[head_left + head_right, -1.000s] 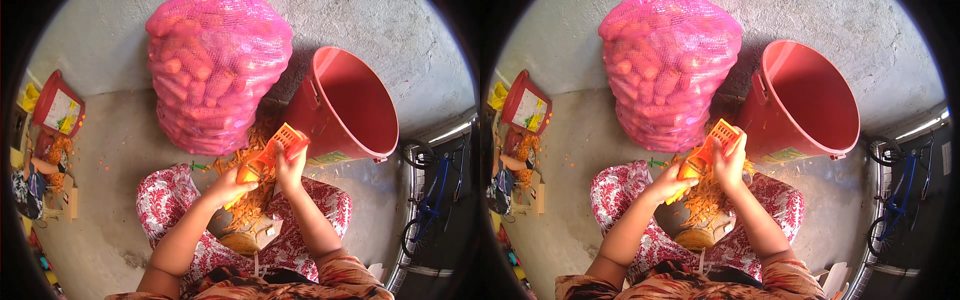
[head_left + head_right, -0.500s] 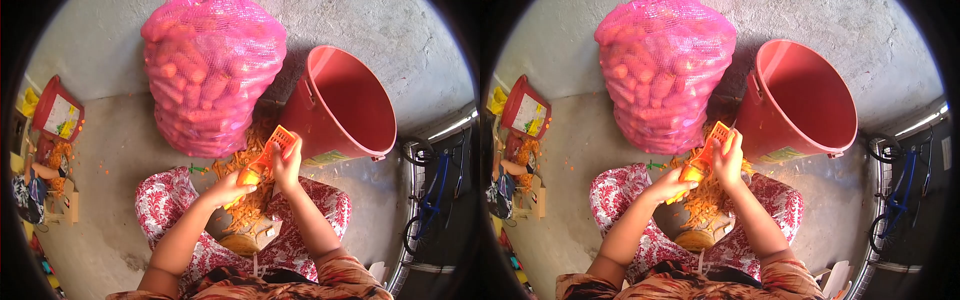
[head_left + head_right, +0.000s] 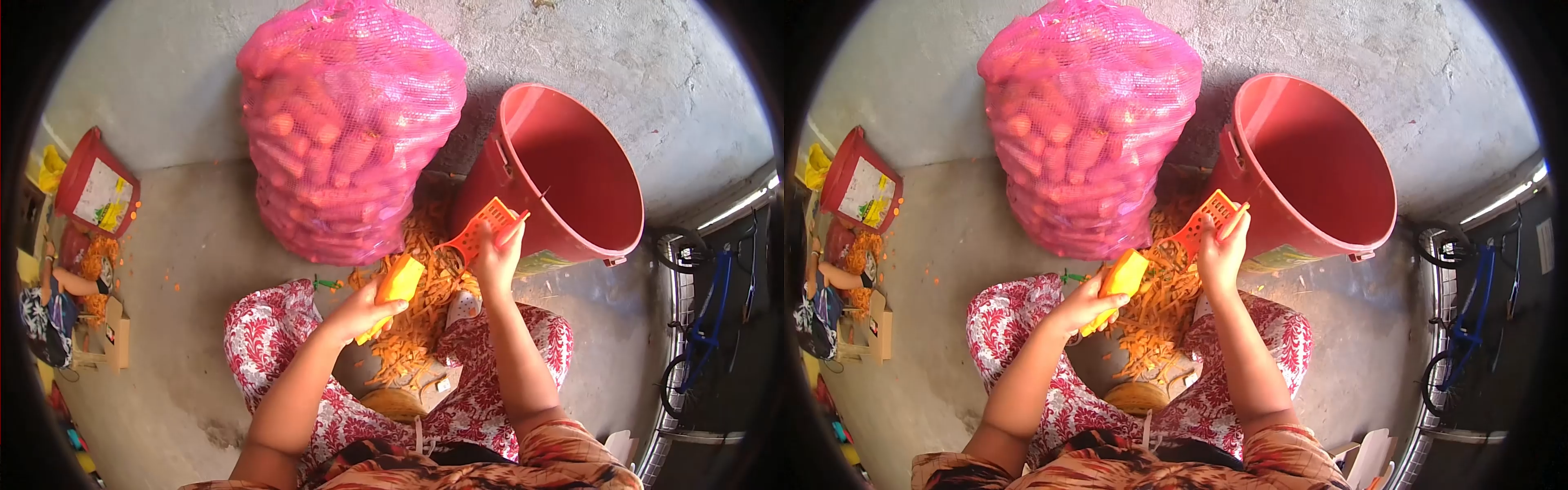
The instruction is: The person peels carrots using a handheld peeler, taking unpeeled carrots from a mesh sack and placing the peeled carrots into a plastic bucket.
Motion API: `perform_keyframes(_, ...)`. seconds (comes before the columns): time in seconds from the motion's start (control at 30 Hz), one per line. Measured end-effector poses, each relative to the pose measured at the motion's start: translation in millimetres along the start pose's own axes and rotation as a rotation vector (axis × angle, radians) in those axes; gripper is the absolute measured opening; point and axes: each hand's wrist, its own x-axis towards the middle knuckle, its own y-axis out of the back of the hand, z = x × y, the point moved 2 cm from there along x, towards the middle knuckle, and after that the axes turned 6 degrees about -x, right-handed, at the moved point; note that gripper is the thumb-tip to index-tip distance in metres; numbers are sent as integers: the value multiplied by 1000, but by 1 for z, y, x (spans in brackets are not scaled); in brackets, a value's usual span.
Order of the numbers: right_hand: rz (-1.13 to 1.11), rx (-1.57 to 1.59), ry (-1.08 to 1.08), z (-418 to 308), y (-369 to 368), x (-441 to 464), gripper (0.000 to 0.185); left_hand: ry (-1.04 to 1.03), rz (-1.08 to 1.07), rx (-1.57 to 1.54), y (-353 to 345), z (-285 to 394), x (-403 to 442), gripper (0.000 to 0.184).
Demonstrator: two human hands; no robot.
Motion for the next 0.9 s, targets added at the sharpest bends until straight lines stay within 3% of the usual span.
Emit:
perform_keyframes(0.13, -91, -267, 14, -29, 8, 0, 33, -6, 28, -39, 3, 2, 0, 53)
perform_keyframes(0.2, -177, -484, 195, -45, 14, 4, 34, -16, -66, -257, 5, -2, 3, 57)
perform_keyframes(0.37, -509, -692, -45, -29, 26, 2, 29, -95, -206, -385, 4, 0, 2, 66)
perform_keyframes(0.47, -561, -612, -115, -8, 42, -6, 27, -189, -220, -395, -6, 5, -3, 63)
perform_keyframes(0.67, -606, -738, -259, 40, 47, -6, 31, -48, -250, -527, -12, 8, -4, 55)
perform_keyframes(0.8, -680, -728, -183, 55, 41, -9, 31, -233, 63, 181, -22, 30, -3, 49)
perform_keyframes(0.83, -690, -737, -179, 55, 41, -8, 31, -606, 115, 460, -15, 27, 11, 52)
perform_keyframes(0.9, -698, -757, -184, 53, 43, -7, 31, -414, 351, 1157, -8, 29, 9, 55)
